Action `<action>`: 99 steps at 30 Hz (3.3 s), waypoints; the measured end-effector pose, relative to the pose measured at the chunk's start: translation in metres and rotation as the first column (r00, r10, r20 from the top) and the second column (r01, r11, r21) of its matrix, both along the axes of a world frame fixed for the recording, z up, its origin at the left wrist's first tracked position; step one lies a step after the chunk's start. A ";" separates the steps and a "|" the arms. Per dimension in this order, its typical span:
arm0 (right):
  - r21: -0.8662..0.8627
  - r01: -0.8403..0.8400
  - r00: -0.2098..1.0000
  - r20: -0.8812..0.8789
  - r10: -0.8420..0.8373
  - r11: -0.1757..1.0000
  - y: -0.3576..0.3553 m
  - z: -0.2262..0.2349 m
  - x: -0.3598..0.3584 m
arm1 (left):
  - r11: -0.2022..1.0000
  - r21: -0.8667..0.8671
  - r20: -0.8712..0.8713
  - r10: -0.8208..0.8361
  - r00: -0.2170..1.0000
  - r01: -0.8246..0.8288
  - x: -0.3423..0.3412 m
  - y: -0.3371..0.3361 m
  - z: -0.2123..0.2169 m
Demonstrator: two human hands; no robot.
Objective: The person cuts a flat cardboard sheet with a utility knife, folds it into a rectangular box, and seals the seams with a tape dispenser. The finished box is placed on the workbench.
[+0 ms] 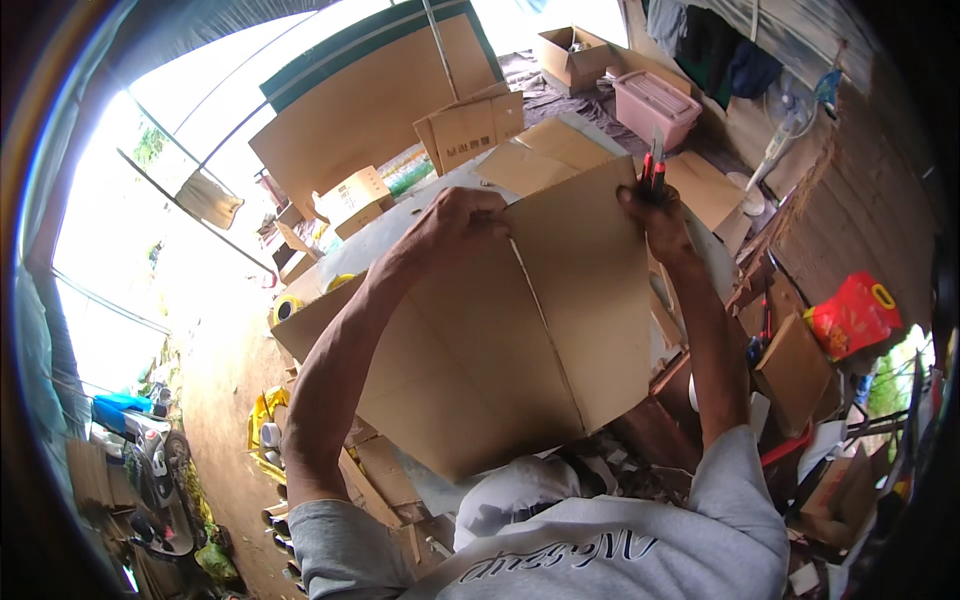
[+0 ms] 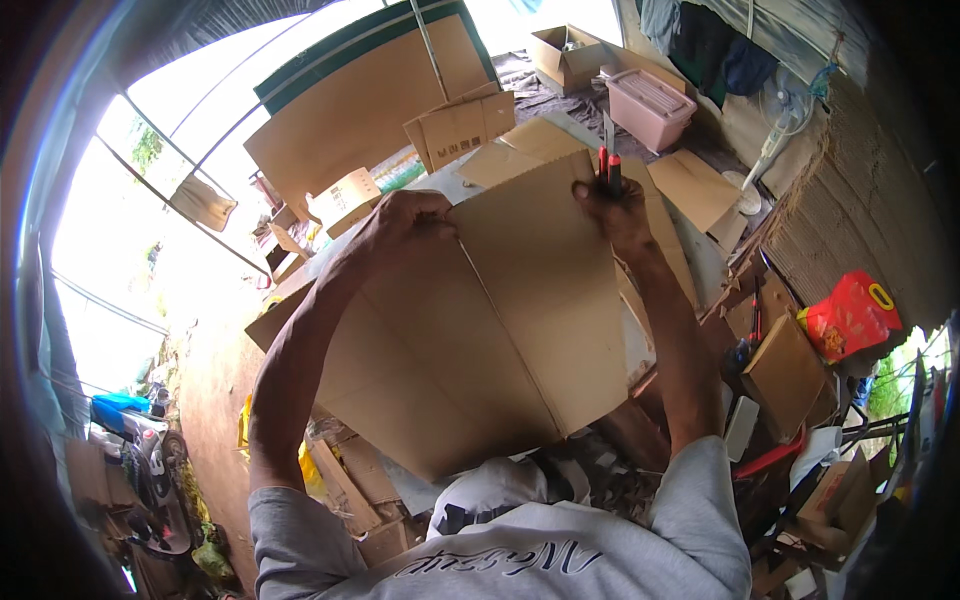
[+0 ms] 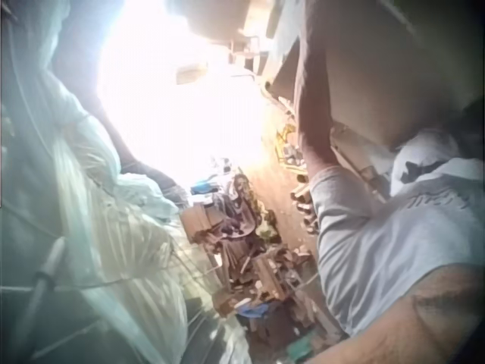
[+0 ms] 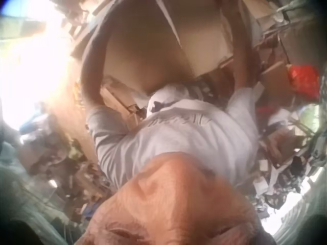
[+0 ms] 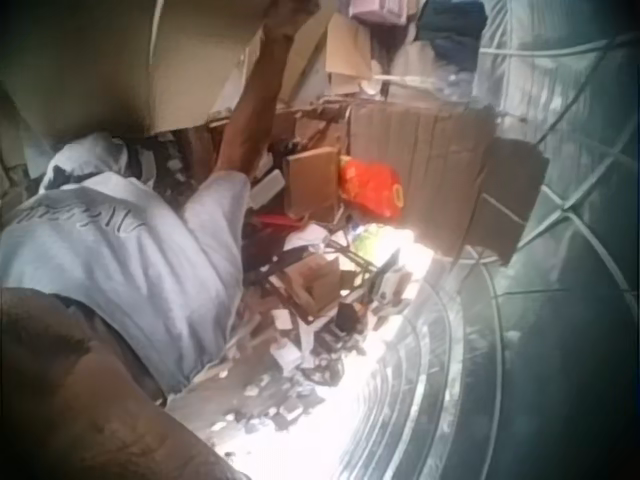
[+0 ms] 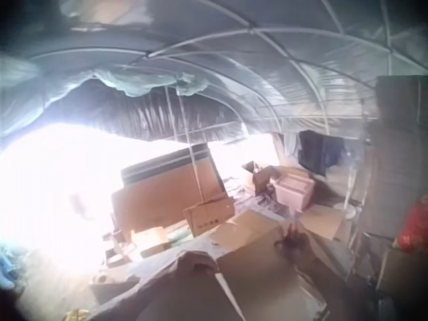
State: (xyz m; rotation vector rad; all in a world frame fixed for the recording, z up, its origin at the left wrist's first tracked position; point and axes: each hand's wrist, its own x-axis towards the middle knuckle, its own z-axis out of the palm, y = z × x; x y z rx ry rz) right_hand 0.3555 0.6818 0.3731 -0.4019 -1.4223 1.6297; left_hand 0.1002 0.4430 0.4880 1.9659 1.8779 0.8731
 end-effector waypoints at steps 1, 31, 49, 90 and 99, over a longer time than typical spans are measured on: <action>-0.016 0.001 0.990 -0.143 -0.003 1.000 0.009 -0.014 0.006 | 0.998 0.048 -0.018 -0.044 0.999 0.045 0.000 0.003 -0.002; 0.664 0.730 0.062 0.171 -0.983 0.162 0.239 0.032 0.127 | 0.654 0.096 -0.348 0.728 0.590 -0.750 -0.237 -0.217 -0.071; -0.413 0.877 0.238 -0.065 -0.969 0.244 0.229 -0.053 0.124 | 0.840 0.318 -0.361 0.535 0.763 -0.439 -0.193 -0.083 -0.139; 0.636 0.274 0.089 0.730 -0.677 0.722 -0.006 -0.281 0.396 | 0.279 -0.950 0.312 0.829 -0.464 -0.139 0.224 -0.316 -0.468; 0.418 0.110 0.559 0.724 -0.403 0.902 -0.094 -0.261 0.221 | 0.295 -0.862 0.434 0.849 -0.301 -0.412 0.216 -0.358 -0.480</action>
